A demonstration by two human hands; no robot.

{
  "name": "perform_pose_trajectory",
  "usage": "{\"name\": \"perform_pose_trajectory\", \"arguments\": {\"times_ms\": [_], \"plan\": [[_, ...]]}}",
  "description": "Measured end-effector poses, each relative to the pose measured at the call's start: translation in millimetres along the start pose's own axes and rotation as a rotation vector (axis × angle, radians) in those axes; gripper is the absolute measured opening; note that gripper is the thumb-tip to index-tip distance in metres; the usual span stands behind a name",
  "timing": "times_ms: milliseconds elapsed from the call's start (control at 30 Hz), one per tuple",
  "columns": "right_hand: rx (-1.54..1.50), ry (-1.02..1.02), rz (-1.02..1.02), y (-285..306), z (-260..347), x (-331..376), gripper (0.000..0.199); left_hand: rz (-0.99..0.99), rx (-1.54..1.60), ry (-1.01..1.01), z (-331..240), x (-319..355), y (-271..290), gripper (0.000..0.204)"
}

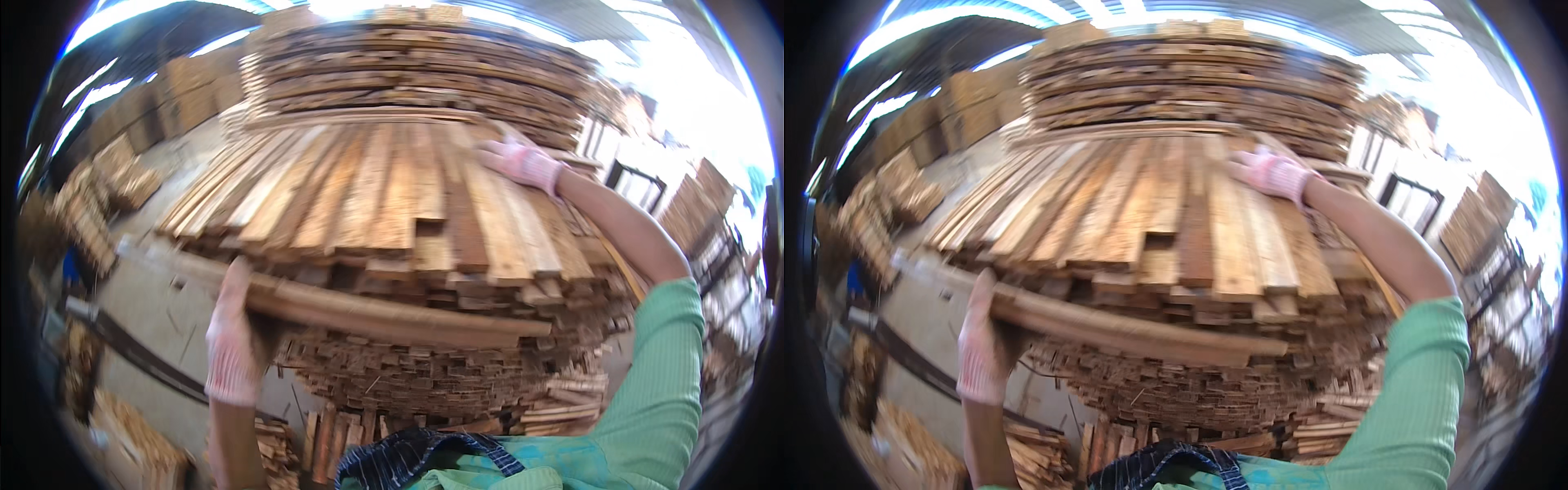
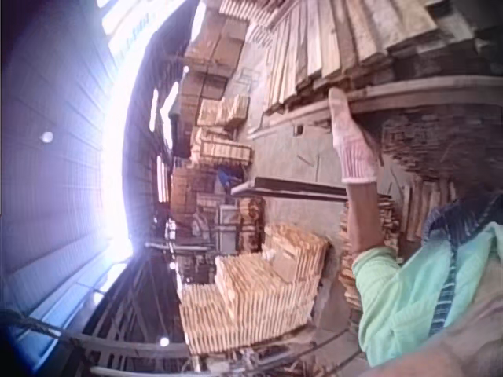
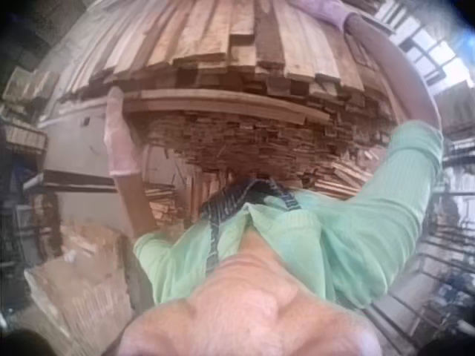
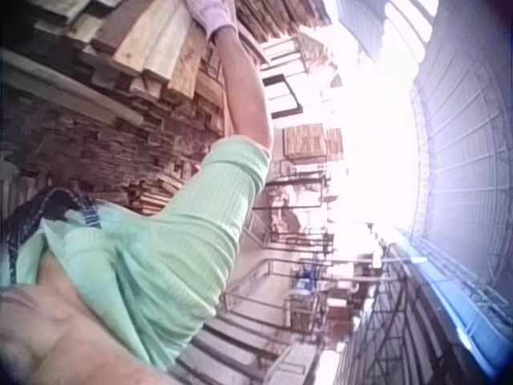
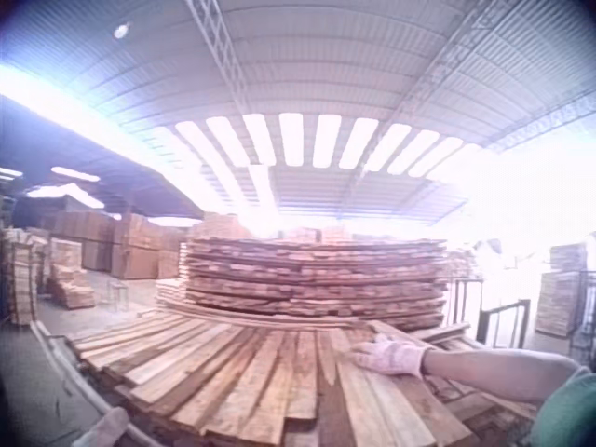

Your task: The person picks up several thin wooden planks by hand and stacks them onto a large vertical pile in a warehouse.

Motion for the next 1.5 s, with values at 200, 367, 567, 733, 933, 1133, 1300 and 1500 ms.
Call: {"name": "perform_pose_trajectory", "arguments": {"times_ms": [200,367,567,733,933,1133,1300,1500], "plan": [[-0.461,-0.384,0.257,35,16,0,0.063,-0.274,-0.11,-0.055,24,44,-36,0.065],[0.205,-0.018,0.131,-32,-31,-4,0.042,0.083,0.045,0.025,72,-11,-82,0.053],[-0.209,-0.432,-0.011,41,0,-7,0.061,-0.305,-0.059,0.033,63,41,-13,0.055],[-0.726,-0.175,0.187,94,55,5,0.066,-0.287,0.105,0.05,37,70,21,0.06],[-0.53,-0.203,0.247,91,86,2,0.052,-0.376,-0.134,-0.016,-6,-7,5,0.073],[-0.658,-0.138,0.128,88,88,6,0.05,-0.361,0.073,0.045,3,9,8,0.057],[-0.591,-0.202,0.13,76,80,11,0.044,-0.476,0.09,-0.006,-2,62,65,0.047],[-0.617,-0.217,0.141,90,90,8,0.046,-0.403,-0.003,0.148,27,24,58,0.033]]}}
Point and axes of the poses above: each hand's wrist, its own x-axis away from the middle knuckle, its own y-axis out of the back of the hand, z = x × y, the point moved 7 cm from there along -x, towards the middle knuckle, and after that the axes turned 3 degrees about x, right-handed, at the moved point
